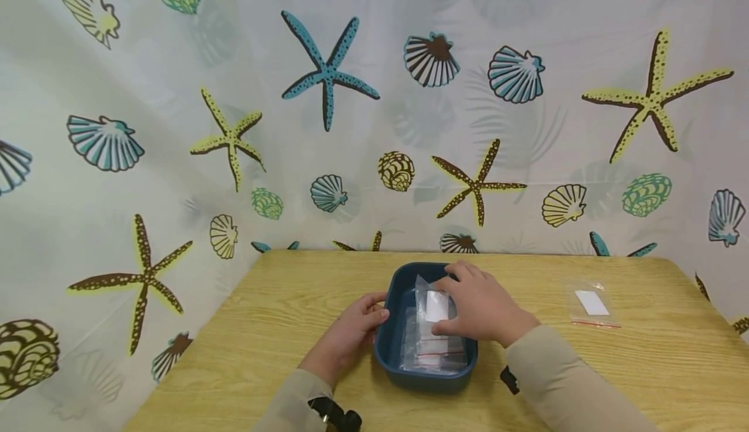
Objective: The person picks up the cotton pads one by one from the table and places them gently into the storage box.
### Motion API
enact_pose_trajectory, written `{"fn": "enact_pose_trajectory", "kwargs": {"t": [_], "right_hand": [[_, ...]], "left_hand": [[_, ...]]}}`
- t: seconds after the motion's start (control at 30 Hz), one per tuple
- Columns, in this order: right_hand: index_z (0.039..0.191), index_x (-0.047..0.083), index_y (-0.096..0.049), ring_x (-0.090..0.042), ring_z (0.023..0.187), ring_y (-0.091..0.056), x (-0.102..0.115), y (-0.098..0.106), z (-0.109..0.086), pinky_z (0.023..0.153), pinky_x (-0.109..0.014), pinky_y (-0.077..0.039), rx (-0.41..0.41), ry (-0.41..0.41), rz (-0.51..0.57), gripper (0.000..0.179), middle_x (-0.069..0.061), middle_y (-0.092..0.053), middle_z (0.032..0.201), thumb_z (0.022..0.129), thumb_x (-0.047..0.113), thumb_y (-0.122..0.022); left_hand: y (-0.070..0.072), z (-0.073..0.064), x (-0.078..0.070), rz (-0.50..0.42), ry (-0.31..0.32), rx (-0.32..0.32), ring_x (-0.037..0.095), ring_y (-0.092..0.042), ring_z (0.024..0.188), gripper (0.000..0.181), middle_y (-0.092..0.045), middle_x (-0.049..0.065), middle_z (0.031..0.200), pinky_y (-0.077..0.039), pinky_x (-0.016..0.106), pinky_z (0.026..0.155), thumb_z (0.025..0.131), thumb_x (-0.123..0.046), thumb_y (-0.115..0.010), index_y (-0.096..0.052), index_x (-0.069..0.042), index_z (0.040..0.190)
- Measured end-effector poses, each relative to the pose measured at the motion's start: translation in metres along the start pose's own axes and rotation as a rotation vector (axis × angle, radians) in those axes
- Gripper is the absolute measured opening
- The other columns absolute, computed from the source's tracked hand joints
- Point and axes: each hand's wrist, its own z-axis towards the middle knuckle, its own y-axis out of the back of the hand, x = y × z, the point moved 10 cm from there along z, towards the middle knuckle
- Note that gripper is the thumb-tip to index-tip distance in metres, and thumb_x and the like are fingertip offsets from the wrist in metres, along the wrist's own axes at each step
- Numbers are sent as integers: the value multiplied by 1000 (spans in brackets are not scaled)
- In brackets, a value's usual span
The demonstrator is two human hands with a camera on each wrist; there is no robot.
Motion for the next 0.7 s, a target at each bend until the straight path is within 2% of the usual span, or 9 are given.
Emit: {"fn": "enact_pose_trajectory", "kwargs": {"t": [0.2, 0.33, 0.7], "right_hand": [[129, 14, -66, -44, 139, -39, -1, -2, -1, 105, -64, -36, 11, -5, 8, 66, -20, -45, 148, 79, 55, -82], [128, 15, -66, -44, 137, -41, -6, -2, -2, 106, -63, -36, 6, -14, 6, 66, -20, -45, 148, 79, 55, -82], [128, 15, -66, -45, 131, -46, -42, 2, -13, 102, -61, -41, 10, -70, -25, 67, -21, -46, 147, 79, 59, -80]], "left_hand": [[1, 0, 1, 3, 1, -7, 18, -59, 81, 44, -60, 14, 108, -51, 26, 66, 105, -14, -56, -47, -5, 148], [1, 1, 1, 1, 5, -6, 19, -58, 81, 45, -59, 17, 110, -51, 26, 66, 105, -13, -55, -46, -4, 148], [1, 1, 1, 2, -2, -1, 20, -60, 81, 44, -60, 20, 112, -51, 26, 65, 106, -12, -54, -47, -4, 148]]}}
